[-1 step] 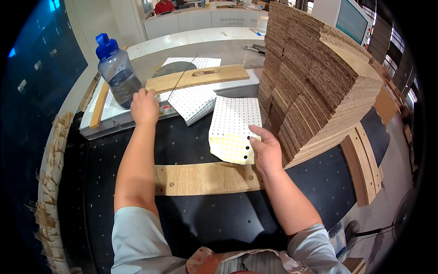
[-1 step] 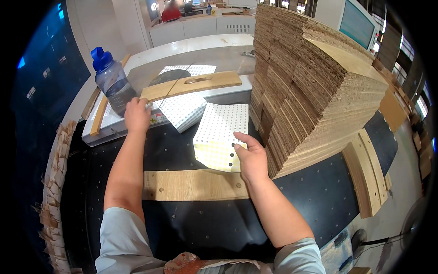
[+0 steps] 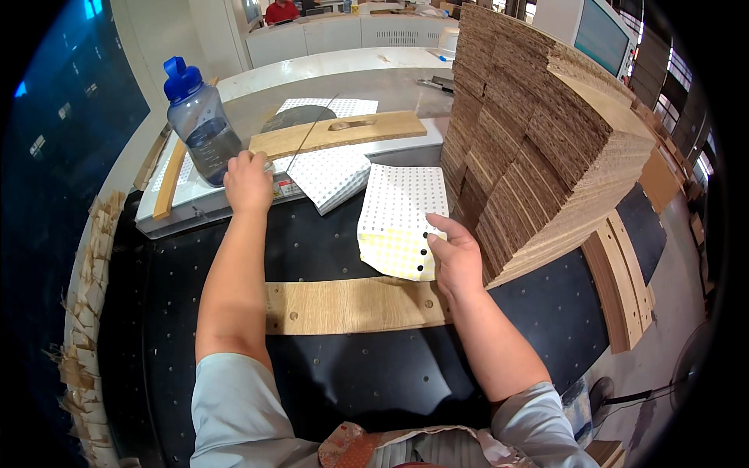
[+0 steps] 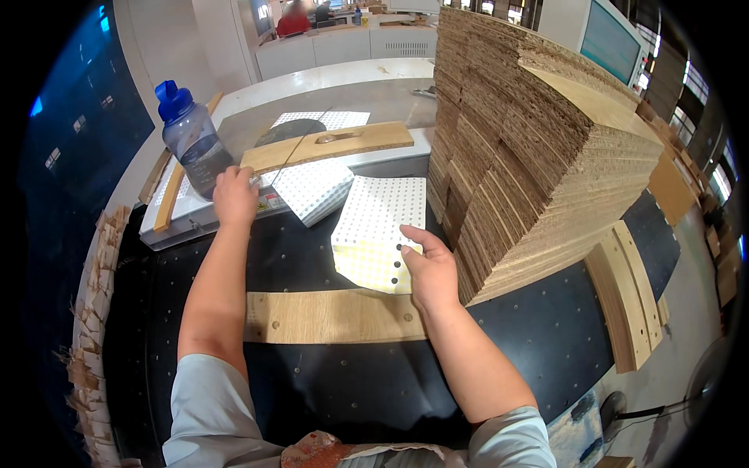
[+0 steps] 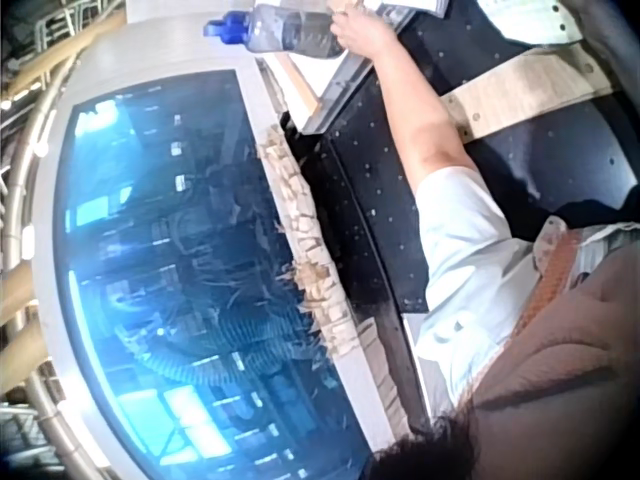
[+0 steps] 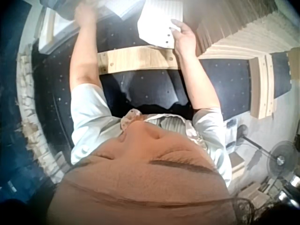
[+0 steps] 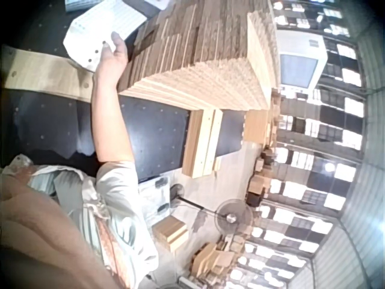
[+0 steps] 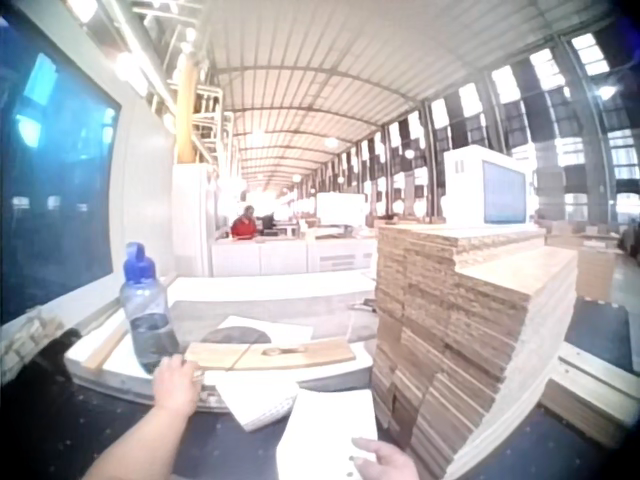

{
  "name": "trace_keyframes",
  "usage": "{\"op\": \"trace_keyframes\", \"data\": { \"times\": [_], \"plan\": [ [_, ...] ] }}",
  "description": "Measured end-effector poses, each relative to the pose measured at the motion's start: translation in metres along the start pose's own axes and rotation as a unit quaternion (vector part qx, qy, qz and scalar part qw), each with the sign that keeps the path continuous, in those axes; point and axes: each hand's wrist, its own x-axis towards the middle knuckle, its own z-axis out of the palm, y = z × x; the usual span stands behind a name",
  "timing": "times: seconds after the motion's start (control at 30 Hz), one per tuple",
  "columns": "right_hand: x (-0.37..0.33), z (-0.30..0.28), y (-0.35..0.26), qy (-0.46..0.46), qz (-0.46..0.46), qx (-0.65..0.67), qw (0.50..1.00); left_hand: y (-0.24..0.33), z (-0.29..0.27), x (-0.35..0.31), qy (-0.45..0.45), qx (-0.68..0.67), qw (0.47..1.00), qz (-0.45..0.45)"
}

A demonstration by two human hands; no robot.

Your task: The person prepares wood pieces by inserting wooden pegs into pre-drilled holes, using an air nozzle to clear debris from a workbench, and stacking finished boards.

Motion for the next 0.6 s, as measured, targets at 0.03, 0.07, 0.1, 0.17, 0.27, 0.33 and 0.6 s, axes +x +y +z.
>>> {"op": "trace_keyframes", "data": {
  "times": [0.03,0.07,0.1,0.17,0.27,0.33,0.6],
  "plan": [
    [0.000,0.000,-0.001,0.001,-0.004,0.001,1.000,0.001,0.001,0.000,0.012,0.001,1.000,0.009],
    [0.000,0.000,-0.002,0.001,-0.009,0.002,1.000,0.000,0.003,0.000,-0.002,0.008,1.000,0.003],
    [0.000,0.001,-0.002,0.004,-0.009,0.003,1.000,-0.003,0.006,0.001,-0.015,0.015,1.000,-0.003],
    [0.000,0.001,-0.004,0.009,-0.009,0.003,1.000,-0.009,0.010,0.000,-0.034,0.019,0.999,-0.012],
    [-0.002,0.003,-0.005,0.009,-0.005,0.000,1.000,-0.023,0.011,-0.003,-0.014,-0.005,1.000,0.004],
    [-0.003,-0.001,-0.004,0.008,-0.013,0.002,1.000,-0.023,0.006,-0.005,0.043,-0.047,0.997,0.048],
    [-0.010,-0.002,-0.009,0.007,-0.020,-0.010,1.000,-0.098,-0.010,-0.032,0.174,-0.161,0.928,-0.289]
  ]
}}
